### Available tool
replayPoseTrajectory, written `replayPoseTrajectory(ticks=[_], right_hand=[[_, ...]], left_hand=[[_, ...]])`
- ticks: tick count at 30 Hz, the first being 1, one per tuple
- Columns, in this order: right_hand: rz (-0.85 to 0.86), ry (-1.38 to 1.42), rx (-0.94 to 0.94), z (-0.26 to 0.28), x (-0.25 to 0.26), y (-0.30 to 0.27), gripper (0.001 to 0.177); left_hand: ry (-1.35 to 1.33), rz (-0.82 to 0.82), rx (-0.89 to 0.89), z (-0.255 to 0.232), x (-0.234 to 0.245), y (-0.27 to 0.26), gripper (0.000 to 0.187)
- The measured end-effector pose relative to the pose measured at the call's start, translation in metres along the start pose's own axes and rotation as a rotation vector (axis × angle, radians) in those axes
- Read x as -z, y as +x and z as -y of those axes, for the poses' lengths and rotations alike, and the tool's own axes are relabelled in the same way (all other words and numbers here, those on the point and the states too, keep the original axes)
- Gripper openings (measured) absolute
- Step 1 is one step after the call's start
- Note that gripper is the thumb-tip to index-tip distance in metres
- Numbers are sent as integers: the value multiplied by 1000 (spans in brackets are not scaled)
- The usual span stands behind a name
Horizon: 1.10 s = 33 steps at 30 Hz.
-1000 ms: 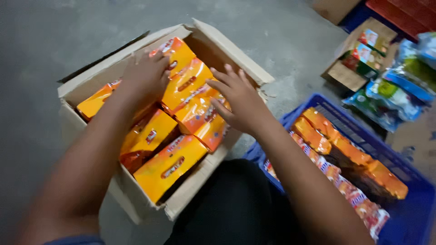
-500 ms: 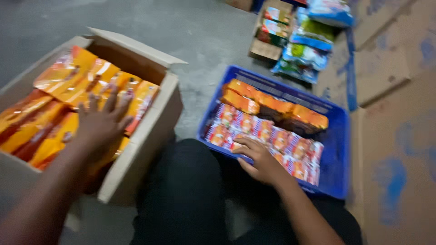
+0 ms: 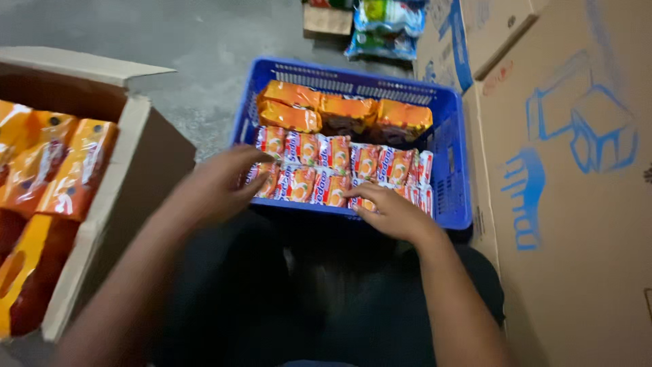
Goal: The person transfers packets of instant noodles between a cardboard box and a blue plastic basket, arranging them in neat stacks.
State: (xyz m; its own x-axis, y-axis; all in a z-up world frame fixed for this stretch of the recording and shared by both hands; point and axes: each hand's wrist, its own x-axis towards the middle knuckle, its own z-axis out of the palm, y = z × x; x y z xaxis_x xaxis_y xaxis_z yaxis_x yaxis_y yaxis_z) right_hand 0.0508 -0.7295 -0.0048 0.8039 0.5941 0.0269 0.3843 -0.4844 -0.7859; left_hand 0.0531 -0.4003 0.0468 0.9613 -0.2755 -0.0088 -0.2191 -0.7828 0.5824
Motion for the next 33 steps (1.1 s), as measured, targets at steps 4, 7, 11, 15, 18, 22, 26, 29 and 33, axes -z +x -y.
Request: replayPoseTrajectory(ticks=[4, 7, 11, 15, 18, 22, 26, 29, 33], right_hand=[[213, -79, -217, -18, 23, 13, 34], [271, -83, -312, -44, 36, 24, 39], [217, -90, -443, -57, 45, 45, 41], [53, 11, -287, -112, 23, 57, 28], [110, 15, -216, -124, 19, 65, 23], [138, -34, -220, -125, 16, 79, 26], [185, -25, -190, -131, 9, 89, 27], [219, -46, -159, -139, 3, 93, 26], [223, -52, -171, -135, 4, 93, 26]], left_hand=[[-183, 192, -193, -5, -54, 58, 27], [-210, 239, -139, 13, -91, 102, 24], [-165, 284, -48, 48, -123, 149, 20], [40, 236, -111, 131, -158, 192, 23], [290, 80, -211, 180, -160, 213, 30], [323, -147, -197, 198, -148, 215, 54], [366, 62, 135, 188, -151, 226, 68], [390, 75, 255, 152, -132, 223, 80], [446, 47, 236, 153, -135, 222, 80]])
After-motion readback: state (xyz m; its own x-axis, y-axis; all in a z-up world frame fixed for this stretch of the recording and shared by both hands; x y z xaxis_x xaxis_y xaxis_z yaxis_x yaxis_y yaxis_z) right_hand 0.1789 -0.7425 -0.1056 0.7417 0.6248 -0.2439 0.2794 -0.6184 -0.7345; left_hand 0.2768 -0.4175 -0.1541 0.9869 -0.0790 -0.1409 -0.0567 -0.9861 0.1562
